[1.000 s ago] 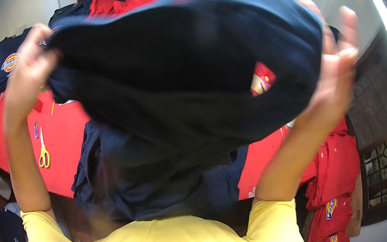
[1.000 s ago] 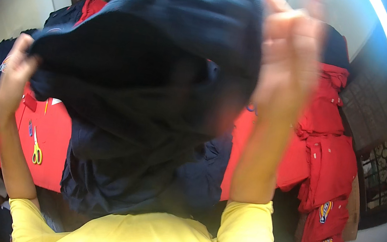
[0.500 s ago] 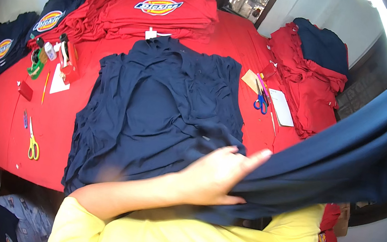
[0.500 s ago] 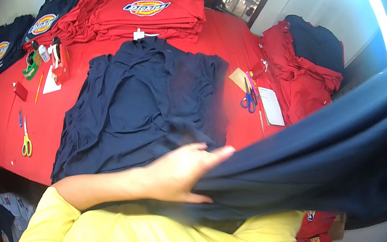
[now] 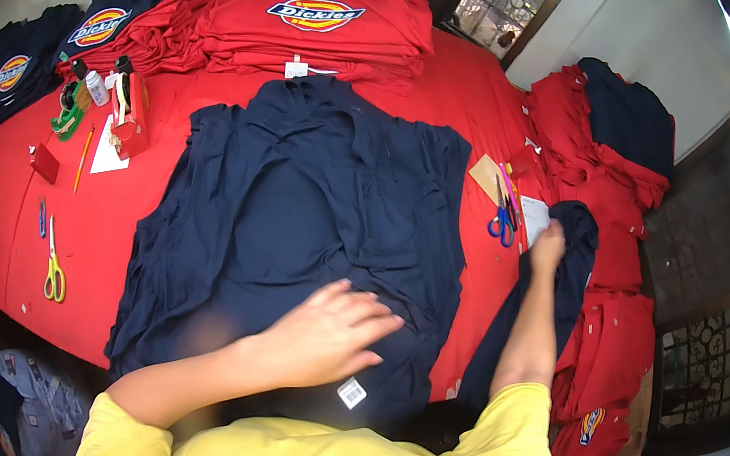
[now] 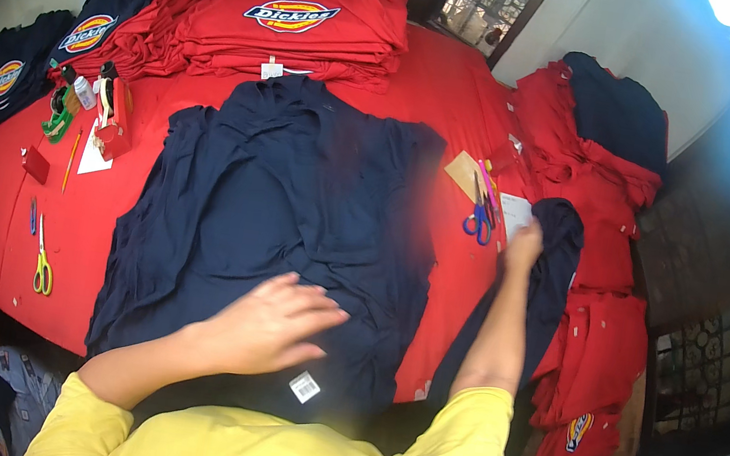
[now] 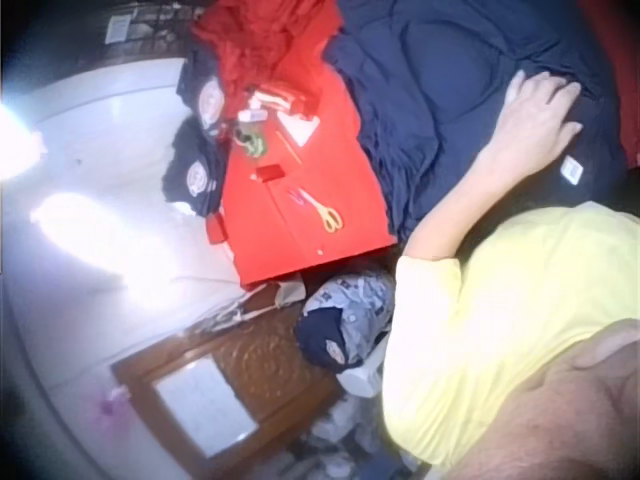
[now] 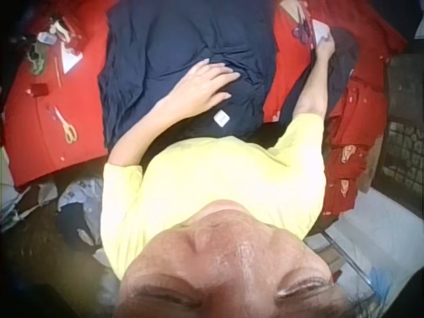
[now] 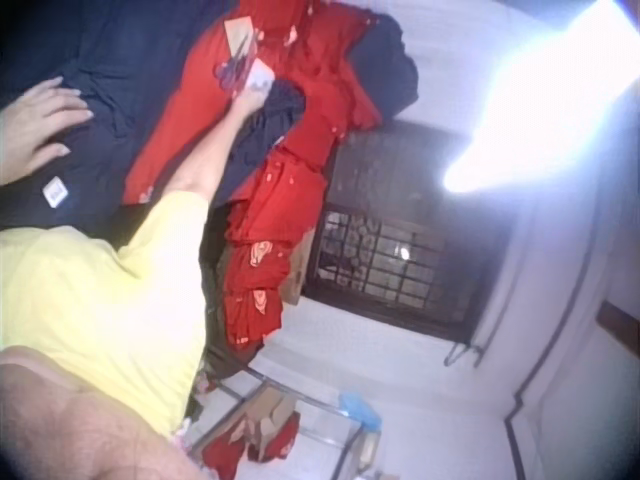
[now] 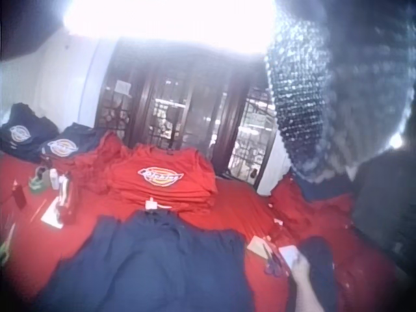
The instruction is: The person uses shears to cut excess material from dark t-shirts, kemudian spreads and folds the shirts one by one on a large work table.
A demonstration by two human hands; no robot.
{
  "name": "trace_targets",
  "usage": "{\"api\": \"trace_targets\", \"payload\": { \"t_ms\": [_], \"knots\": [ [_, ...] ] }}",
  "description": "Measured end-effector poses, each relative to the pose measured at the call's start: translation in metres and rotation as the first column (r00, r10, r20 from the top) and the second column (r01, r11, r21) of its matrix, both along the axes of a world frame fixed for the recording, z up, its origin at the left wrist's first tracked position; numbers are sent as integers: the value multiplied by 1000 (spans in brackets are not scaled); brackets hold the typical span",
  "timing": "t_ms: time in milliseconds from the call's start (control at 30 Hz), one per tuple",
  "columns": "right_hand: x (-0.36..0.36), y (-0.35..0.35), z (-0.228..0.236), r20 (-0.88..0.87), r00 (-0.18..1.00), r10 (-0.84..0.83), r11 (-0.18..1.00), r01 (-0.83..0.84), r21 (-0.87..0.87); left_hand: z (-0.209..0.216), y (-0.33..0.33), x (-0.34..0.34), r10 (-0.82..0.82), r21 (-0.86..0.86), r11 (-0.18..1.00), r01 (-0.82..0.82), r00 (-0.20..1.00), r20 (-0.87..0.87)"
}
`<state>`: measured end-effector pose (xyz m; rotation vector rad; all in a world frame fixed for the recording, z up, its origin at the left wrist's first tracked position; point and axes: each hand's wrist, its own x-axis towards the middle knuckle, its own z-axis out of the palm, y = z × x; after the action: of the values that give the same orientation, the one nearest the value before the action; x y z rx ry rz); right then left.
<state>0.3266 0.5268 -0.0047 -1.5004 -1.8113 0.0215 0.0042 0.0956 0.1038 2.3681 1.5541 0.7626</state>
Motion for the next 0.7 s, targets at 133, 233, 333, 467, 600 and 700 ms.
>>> {"api": "trace_targets", "payload": {
  "t_ms": [133,233,333,467,600,700],
  "knots": [
    [-78,-10,-54,214,977,-8,970,59,-235,31,-22,-64,329,124,928,-350,930,166],
    [-106,0,-47,388,907,-164,899,300,-320,54,-39,-90,523,197,797,-571,815,248],
    [-122,20,-49,361,931,-58,937,176,-303,91,-23,-83,424,350,800,-487,872,244],
    [-176,31,-42,329,942,-68,929,180,-323,116,-5,-57,406,397,786,-474,880,247],
    [-179,29,-39,279,950,-143,924,229,-307,109,3,-58,360,422,808,-410,912,196],
    [-170,31,-30,173,937,-304,928,332,-169,107,4,-62,318,456,811,-366,931,182]
  ]
}}
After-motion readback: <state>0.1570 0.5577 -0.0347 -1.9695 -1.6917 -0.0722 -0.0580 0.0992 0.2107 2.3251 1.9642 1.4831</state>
